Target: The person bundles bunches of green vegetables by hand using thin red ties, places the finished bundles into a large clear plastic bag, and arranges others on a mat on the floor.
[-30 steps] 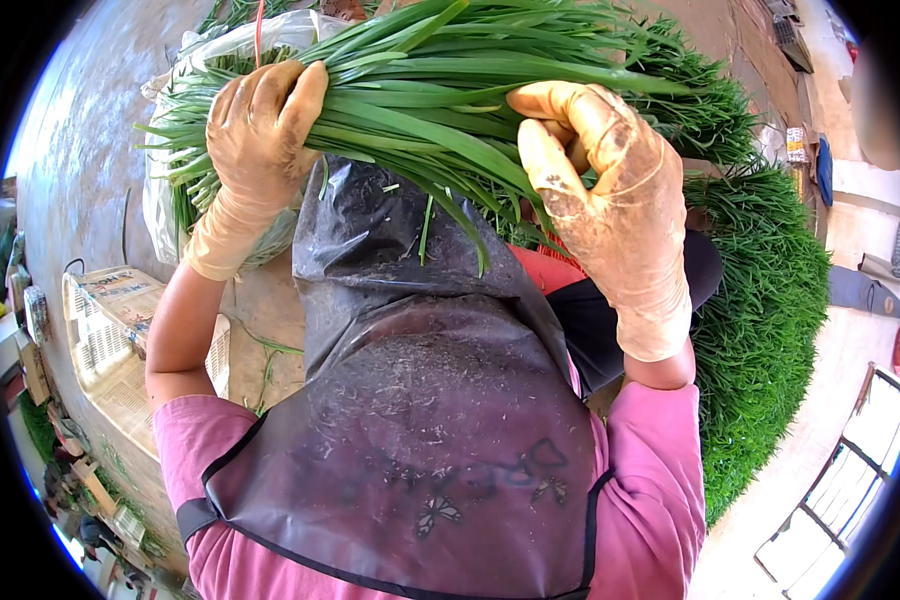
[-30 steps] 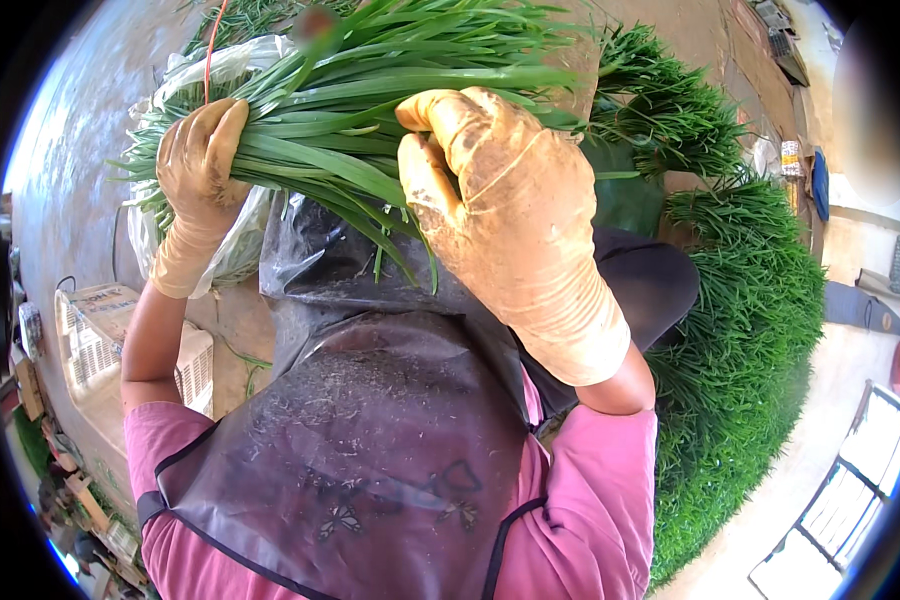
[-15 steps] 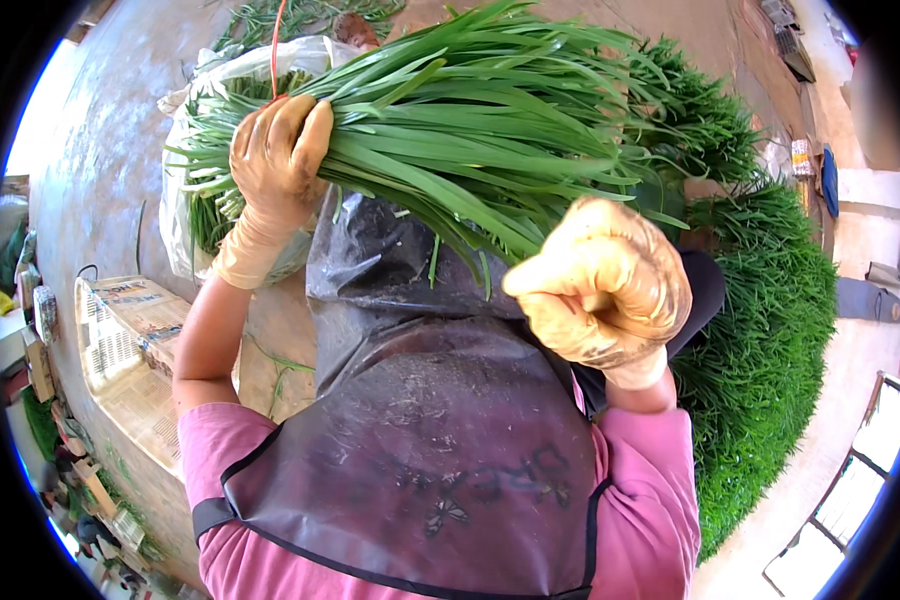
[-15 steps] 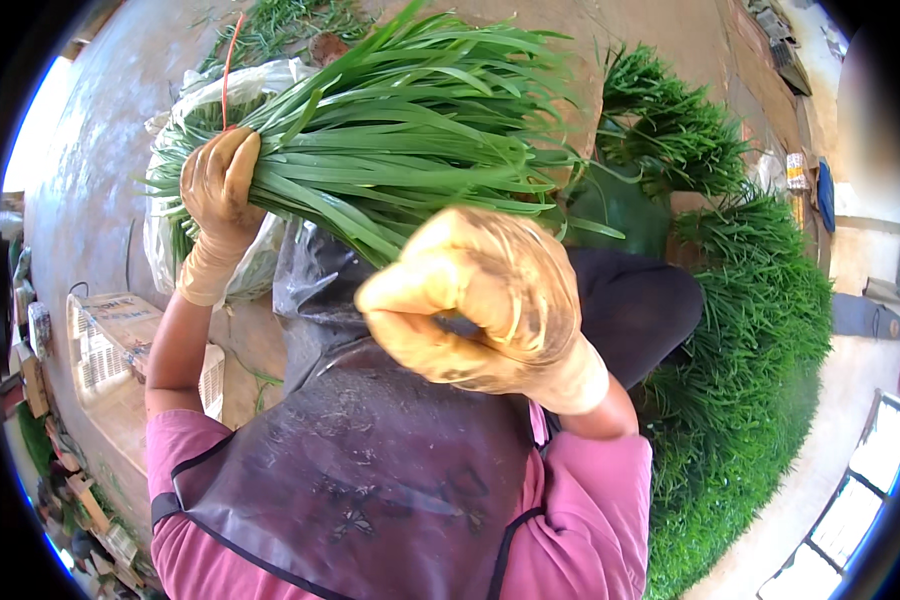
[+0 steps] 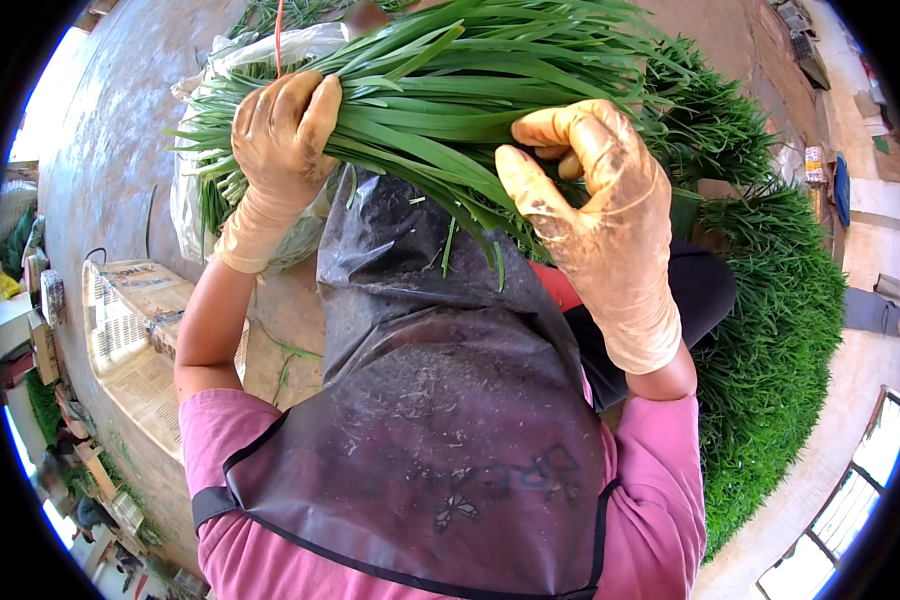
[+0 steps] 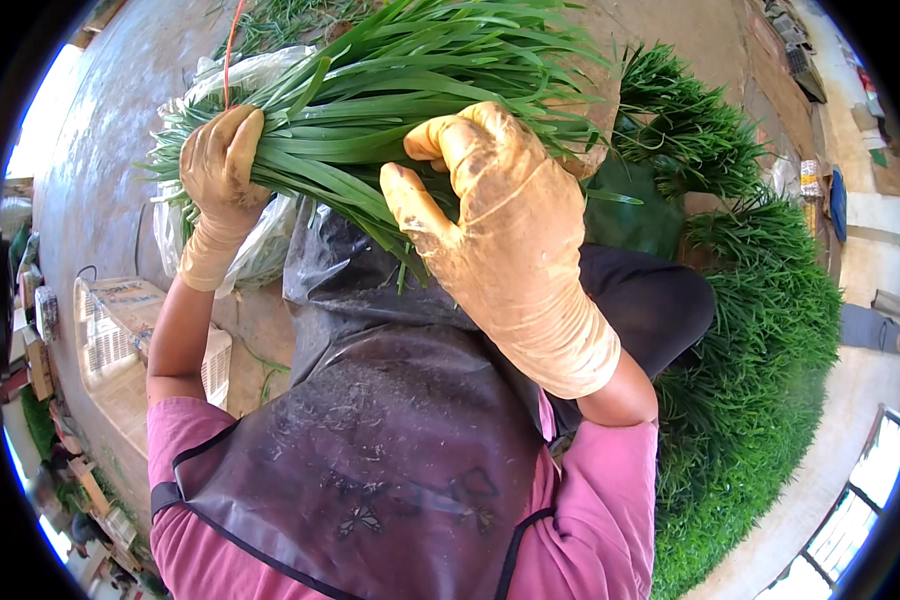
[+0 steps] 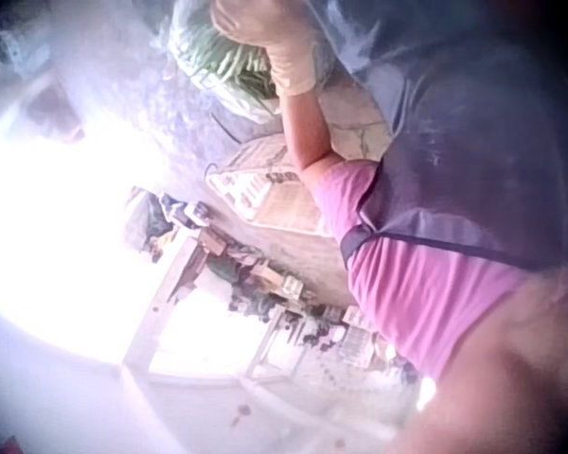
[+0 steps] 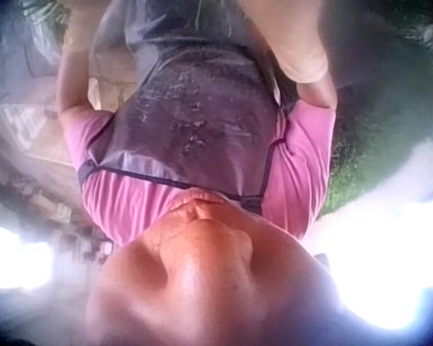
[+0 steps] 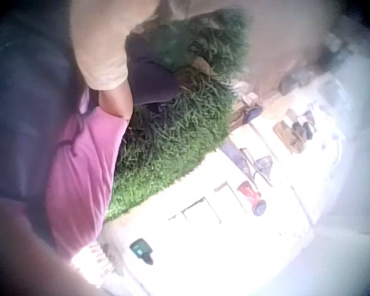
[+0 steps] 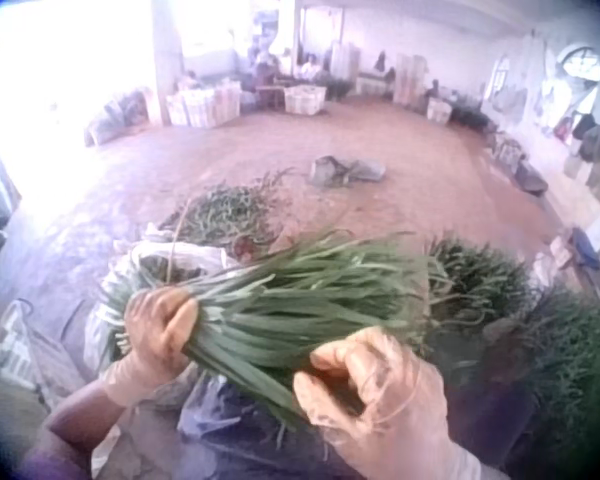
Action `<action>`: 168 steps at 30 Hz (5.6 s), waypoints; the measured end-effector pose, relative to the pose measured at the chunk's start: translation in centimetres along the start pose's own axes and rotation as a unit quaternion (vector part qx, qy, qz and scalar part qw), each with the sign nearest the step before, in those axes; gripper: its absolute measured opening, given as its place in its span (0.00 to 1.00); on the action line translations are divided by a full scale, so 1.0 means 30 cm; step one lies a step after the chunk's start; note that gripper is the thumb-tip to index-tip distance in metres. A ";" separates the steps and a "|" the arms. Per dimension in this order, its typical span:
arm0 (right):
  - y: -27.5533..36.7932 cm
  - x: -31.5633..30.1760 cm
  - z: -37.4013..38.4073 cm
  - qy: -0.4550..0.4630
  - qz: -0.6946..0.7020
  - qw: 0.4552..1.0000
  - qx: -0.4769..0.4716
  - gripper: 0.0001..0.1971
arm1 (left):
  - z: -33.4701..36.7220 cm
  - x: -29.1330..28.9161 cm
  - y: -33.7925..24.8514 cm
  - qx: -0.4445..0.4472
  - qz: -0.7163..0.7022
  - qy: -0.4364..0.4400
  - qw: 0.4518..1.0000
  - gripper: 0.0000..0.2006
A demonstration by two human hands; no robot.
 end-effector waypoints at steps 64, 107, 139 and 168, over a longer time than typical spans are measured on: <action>-0.114 -0.036 0.265 -0.163 0.559 0.808 0.089 0.18 | 0.287 0.260 -0.213 -0.394 -0.722 0.065 0.565 0.26; -2.170 -0.829 -0.527 -0.595 0.181 0.768 0.154 0.24 | 0.151 0.778 -0.536 -0.330 -0.520 0.537 0.577 0.25; -1.725 0.083 -1.073 -0.236 -0.122 0.844 0.465 0.19 | 0.067 0.772 -0.594 -0.318 -0.482 0.608 0.544 0.26; -1.802 0.337 -1.083 -0.040 -0.286 0.800 0.525 0.09 | -0.040 0.575 -0.531 -0.290 -0.446 0.619 0.578 0.29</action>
Point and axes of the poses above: each hand's wrist, its own z-axis towards the middle knuckle, its own x-axis out of the palm, y = z × x, the point moved 4 cm from there along z, towards the middle knuckle, and after that the axes turned 2 degrees about z, right-handed, at the moved point
